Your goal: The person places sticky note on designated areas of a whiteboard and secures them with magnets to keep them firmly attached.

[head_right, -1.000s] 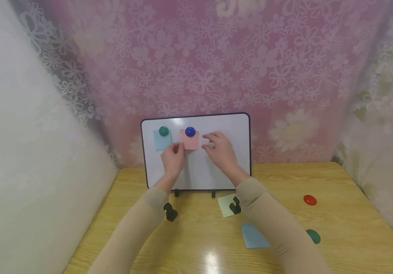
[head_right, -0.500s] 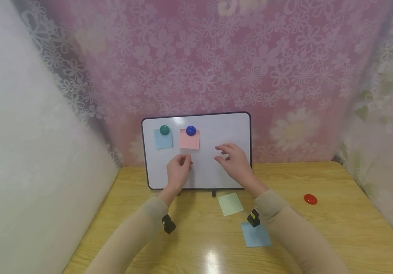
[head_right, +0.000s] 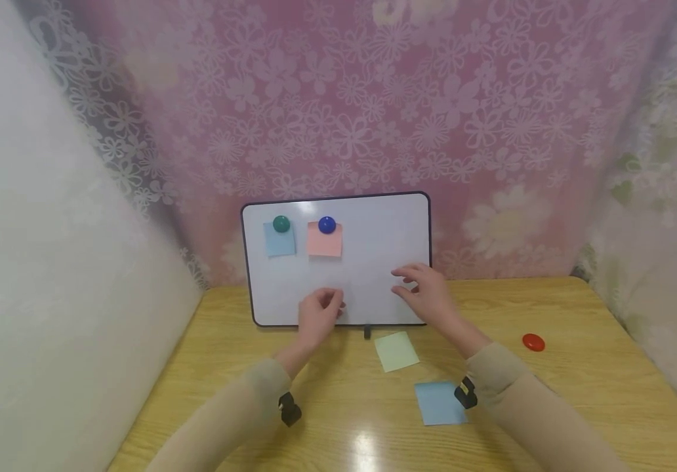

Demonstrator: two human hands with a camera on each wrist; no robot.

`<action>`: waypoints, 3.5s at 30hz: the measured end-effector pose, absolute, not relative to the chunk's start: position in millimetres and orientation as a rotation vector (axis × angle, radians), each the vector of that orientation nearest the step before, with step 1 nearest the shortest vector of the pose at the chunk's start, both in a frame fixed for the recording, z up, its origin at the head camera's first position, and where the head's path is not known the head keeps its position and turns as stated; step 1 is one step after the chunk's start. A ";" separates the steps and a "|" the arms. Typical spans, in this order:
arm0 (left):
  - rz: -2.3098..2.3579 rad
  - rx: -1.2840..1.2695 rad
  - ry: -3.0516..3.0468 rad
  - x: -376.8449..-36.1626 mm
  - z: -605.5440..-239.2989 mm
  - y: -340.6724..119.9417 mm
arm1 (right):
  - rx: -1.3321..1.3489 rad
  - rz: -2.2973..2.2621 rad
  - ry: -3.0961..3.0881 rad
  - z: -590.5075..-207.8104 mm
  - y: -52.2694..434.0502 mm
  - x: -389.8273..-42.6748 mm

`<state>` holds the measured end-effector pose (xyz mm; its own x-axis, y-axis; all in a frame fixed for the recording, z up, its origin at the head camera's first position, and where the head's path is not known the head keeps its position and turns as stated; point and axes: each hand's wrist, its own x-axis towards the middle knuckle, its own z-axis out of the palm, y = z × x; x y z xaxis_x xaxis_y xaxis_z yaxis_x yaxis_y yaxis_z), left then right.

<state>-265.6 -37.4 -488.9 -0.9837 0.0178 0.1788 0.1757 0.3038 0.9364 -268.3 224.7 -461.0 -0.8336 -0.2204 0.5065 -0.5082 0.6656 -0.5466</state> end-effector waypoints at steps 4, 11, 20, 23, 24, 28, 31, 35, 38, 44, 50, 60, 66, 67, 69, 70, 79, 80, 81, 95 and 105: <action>-1.752 -0.234 -2.460 -259.6 -497.8 -35.7 | 0.572 0.975 -2.525 -466.3 236.3 -259.4; -1.690 -0.385 -2.495 -246.4 -506.7 -28.1 | 0.629 0.944 -2.649 -477.3 260.4 -247.5; -1.619 -0.636 -2.615 -225.8 -515.4 -10.5 | 0.644 0.879 -2.804 -486.8 306.2 -226.7; -1.613 -0.687 -2.671 -219.6 -519.6 -5.4 | 0.625 0.865 -2.843 -489.0 322.8 -218.6; -1.613 -0.702 -2.691 -217.5 -520.5 -3.8 | 0.618 0.864 -2.857 -489.4 328.2 -216.0; -1.582 -0.782 -2.753 -211.9 -523.8 4.8 | 0.644 0.818 -2.899 -492.0 349.3 -206.3; -1.552 -0.852 -2.780 -209.3 -525.7 12.5 | 0.709 0.793 -2.926 -492.6 365.9 -198.2; -1.501 -0.908 -2.830 -206.1 -527.0 22.8 | 0.760 0.824 -3.001 -492.2 387.2 -187.6; -1.422 -0.938 -2.876 -203.8 -525.8 30.4 | 0.751 0.885 -3.078 -494.1 401.1 -180.7; -1.257 -1.011 -2.967 -196.7 -519.2 45.1 | 0.737 0.961 -3.209 -498.8 428.0 -169.8; -1.065 -1.042 -3.027 -189.7 -518.9 54.4 | 0.737 0.976 -3.294 -500.2 446.1 -160.5; -0.825 -1.074 -3.019 -187.0 -526.6 62.5 | 0.742 1.050 -3.272 -507.1 452.9 -142.5; -0.735 -1.080 -3.047 -184.6 -525.2 65.5 | 0.795 1.025 -3.231 -510.5 454.7 -138.1; -0.726 -1.082 -3.051 -183.8 -524.3 65.5 | 0.798 1.033 -3.229 -510.8 454.7 -137.9; -0.711 -1.089 -3.055 -182.4 -522.9 65.1 | 0.805 1.053 -3.223 -511.3 454.6 -137.3; -0.703 -1.092 -3.055 -181.9 -522.4 64.9 | 0.807 1.061 -3.222 -511.5 454.4 -137.1; -0.647 -1.125 -3.029 -183.6 -525.6 64.2 | 0.808 1.037 -3.228 -513.1 453.5 -137.6; -0.645 -1.127 -3.029 -183.9 -526.1 64.2 | 0.810 1.031 -3.229 -513.3 453.6 -137.8; -0.644 -1.128 -3.031 -184.1 -526.4 64.3 | 0.813 1.027 -3.226 -513.6 453.7 -137.9; -0.591 -1.113 -3.061 -185.1 -527.9 66.0 | 0.843 0.938 -3.240 -511.5 450.3 -144.1; -0.613 -1.073 -3.091 -185.6 -527.1 67.4 | 0.844 0.956 -3.286 -508.6 441.6 -147.4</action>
